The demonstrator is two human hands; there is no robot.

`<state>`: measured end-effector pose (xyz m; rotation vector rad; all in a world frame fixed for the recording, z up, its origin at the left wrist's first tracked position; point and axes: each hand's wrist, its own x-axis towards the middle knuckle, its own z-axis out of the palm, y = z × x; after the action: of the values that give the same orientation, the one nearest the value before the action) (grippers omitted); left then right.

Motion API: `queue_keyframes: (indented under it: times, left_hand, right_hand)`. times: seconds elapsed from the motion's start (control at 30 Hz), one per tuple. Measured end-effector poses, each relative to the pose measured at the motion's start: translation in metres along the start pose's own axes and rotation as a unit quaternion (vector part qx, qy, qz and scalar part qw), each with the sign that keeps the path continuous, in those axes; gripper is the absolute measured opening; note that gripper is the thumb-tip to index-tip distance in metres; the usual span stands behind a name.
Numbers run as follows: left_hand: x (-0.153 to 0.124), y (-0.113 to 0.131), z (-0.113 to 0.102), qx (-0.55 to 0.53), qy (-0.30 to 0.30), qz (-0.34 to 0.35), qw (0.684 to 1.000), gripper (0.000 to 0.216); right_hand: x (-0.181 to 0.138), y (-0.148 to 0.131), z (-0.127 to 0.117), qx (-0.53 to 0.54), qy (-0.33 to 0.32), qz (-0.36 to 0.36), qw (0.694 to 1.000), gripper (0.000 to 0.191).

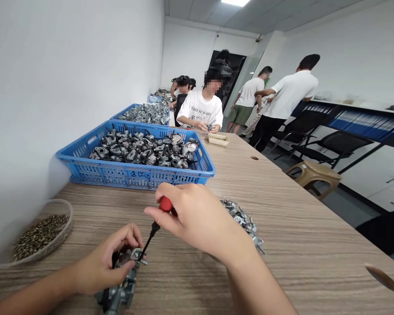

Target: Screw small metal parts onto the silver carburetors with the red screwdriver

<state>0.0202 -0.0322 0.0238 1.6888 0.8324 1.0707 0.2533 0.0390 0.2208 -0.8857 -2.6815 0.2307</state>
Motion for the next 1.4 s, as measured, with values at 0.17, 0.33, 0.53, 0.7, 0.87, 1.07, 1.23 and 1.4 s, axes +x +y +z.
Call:
queue_keyframes:
  times: [0.17, 0.33, 0.53, 0.7, 0.87, 1.07, 1.23, 1.4]
  left_hand:
    - [0.0, 0.002, -0.001, 0.004, -0.003, -0.004, 1.0, 0.023]
    - [0.001, 0.0, -0.001, 0.009, 0.0, -0.005, 1.0, 0.023]
    - [0.0, -0.001, -0.001, 0.004, 0.001, -0.002, 1.0, 0.025]
    - [0.001, 0.002, 0.0, 0.011, -0.002, -0.008, 1.0, 0.024]
    - [0.002, 0.005, -0.001, 0.024, -0.006, -0.012, 1.0, 0.024]
    - [0.001, 0.003, -0.002, 0.021, -0.004, -0.016, 1.0, 0.024]
    - [0.001, 0.001, -0.001, 0.017, -0.004, -0.01, 1.0, 0.024]
    - [0.001, -0.001, 0.0, 0.017, -0.004, -0.005, 1.0, 0.024]
  right_hand:
    - [-0.008, -0.005, -0.008, 0.094, -0.056, -0.033, 0.993, 0.029]
    - [-0.011, 0.0, -0.017, 0.135, -0.086, -0.054, 0.986, 0.018]
    - [0.001, 0.005, -0.005, 0.076, -0.025, -0.056, 0.995, 0.024]
    - [-0.004, 0.0, -0.007, 0.036, -0.016, -0.04, 0.998, 0.012]
    - [-0.009, 0.0, -0.017, 0.117, -0.064, -0.062, 0.989, 0.018]
    - [-0.002, 0.005, -0.007, 0.065, -0.013, -0.058, 0.996, 0.027]
    - [-0.007, 0.003, -0.012, 0.081, -0.049, -0.027, 0.995, 0.016]
    - [-0.008, 0.006, -0.02, 0.157, -0.088, -0.083, 0.98, 0.02]
